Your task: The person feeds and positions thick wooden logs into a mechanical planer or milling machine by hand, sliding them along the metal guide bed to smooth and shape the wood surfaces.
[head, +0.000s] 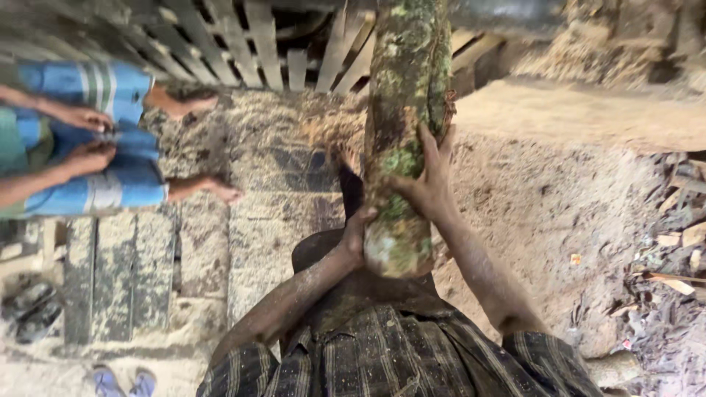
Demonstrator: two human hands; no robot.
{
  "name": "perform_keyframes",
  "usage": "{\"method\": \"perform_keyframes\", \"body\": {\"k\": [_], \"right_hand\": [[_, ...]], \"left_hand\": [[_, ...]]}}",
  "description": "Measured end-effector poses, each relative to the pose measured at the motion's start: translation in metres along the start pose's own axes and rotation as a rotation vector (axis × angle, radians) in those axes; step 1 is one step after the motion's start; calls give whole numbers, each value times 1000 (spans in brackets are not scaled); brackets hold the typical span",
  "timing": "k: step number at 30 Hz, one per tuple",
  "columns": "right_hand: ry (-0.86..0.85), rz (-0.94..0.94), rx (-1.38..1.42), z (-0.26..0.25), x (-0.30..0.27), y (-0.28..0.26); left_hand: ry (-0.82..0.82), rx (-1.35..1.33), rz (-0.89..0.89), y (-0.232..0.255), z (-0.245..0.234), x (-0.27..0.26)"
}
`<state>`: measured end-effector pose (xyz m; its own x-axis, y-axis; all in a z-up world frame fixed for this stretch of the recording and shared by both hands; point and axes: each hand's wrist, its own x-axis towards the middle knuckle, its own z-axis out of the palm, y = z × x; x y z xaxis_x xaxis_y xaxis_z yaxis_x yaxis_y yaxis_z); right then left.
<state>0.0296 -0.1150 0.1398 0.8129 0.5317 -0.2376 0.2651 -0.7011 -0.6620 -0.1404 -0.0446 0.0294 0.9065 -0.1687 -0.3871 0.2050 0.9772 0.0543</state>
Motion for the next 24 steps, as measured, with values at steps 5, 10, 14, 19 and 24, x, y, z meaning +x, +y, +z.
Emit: {"method": "perform_keyframes", "body": {"k": [5,10,14,19,24], "right_hand": [[85,-109,227,46,-115,39],[-167,45,617,100,-166,70],[-221,116,583,105,-171,68],[-235,188,423,106,-133,58],[-171,109,457,96,-85,37]], "left_hand": [[71,13,-41,-53,-83,-87],[267,70,-61,-87,-127,-123],[219,339,37,-64,-86,-135],[310,701,-36,1,-1,-137],[321,852,-22,48,25,-105]]}}
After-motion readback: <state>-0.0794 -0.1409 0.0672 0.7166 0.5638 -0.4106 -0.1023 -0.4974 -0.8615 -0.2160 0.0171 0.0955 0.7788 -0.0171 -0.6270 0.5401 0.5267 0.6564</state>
